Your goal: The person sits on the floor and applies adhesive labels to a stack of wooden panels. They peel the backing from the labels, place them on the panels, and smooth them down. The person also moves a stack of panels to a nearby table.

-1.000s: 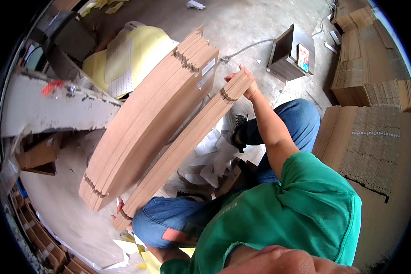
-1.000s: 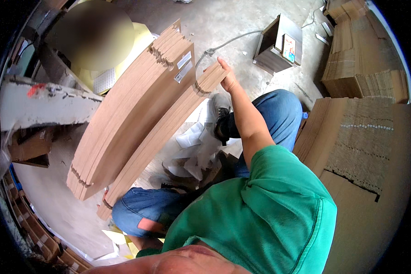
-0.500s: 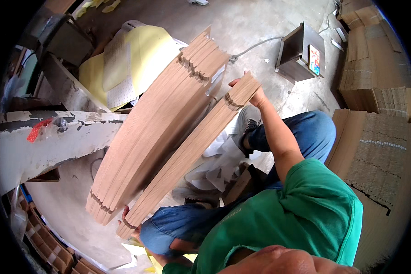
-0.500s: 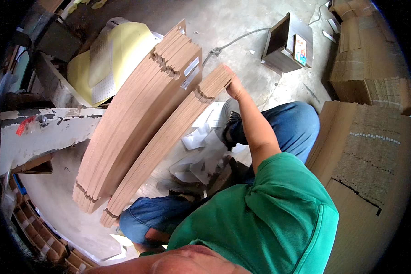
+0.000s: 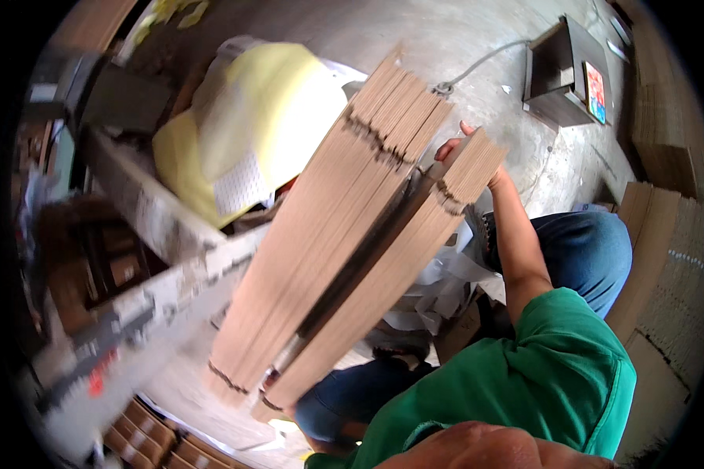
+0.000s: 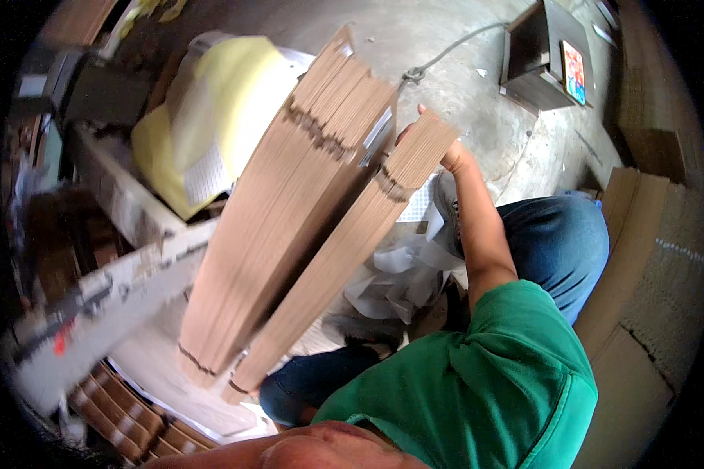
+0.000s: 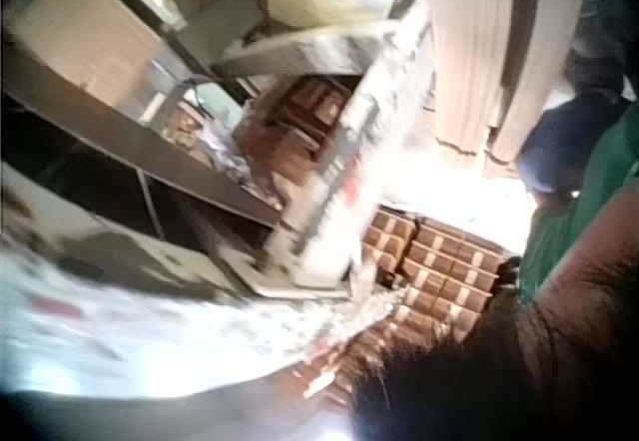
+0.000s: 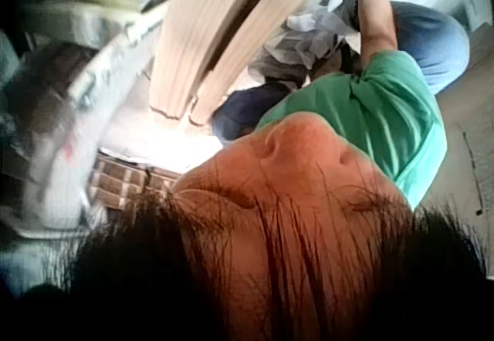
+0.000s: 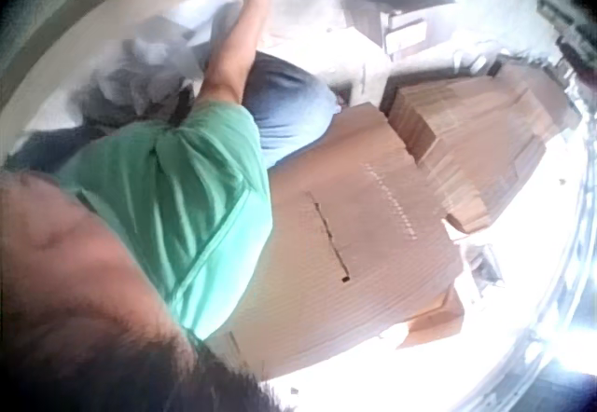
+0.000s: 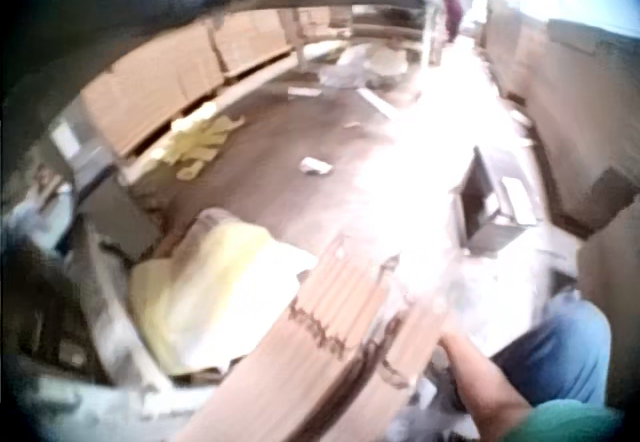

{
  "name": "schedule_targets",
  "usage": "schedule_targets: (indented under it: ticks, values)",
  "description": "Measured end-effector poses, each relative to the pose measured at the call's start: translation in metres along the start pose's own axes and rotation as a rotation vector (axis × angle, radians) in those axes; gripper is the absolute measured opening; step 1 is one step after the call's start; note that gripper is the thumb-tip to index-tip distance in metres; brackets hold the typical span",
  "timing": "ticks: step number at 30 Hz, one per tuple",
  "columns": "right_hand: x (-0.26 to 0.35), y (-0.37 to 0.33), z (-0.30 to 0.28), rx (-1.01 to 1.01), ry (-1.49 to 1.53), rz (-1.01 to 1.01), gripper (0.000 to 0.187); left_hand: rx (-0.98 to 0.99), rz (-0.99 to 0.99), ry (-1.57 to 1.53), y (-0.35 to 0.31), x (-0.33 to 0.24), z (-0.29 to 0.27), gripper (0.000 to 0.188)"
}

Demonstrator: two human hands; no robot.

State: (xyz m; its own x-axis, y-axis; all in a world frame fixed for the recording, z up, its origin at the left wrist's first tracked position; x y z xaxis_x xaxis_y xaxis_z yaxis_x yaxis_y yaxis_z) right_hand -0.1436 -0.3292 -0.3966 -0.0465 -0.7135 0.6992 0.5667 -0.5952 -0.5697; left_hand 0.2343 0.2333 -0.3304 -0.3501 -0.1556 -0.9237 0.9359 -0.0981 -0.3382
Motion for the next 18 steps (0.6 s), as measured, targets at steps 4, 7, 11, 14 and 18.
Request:
schedule_targets:
  ticks: [4, 7, 11, 14, 18]
  values:
    - [-0.012, 0.017, -0.013, -0.038, 0.025, 0.032, 0.075, -0.053, -0.037, 0.025, -0.007, 0.005, 0.006, 0.054]
    - [-0.008, 0.011, 0.001, -0.063, 0.137, 0.025, 0.057, -0.093, -0.061, 0.041, -0.005, 0.012, 0.016, 0.054]
    - [-0.008, 0.012, 0.0, 0.008, 0.265, -0.09, 0.053, -0.156, -0.078, 0.055, -0.011, 0.013, 0.016, 0.054]
    - [-0.016, 0.012, -0.011, -0.043, 0.375, -0.075, 0.055, -0.186, -0.088, 0.073, -0.013, 0.002, 0.016, 0.054]
    - [0.001, 0.002, -0.005, -0.205, 0.421, -0.1, 0.052, -0.233, -0.088, 0.089, -0.026, -0.027, 0.008, 0.053]
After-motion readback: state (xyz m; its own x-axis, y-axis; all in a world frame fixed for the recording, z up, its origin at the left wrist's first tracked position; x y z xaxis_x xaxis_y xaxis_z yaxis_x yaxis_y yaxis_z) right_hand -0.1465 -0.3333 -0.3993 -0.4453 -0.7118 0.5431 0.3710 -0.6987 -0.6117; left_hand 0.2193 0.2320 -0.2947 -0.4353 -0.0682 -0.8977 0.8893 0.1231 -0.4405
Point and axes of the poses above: each hand's wrist, its own y-axis towards the middle knuckle, its own z-axis out of the palm, x = y × z, the point moved 5 cm from there along y, towards the middle knuckle, and after that the axes turned 9 degrees about z, right-handed, at the moved point
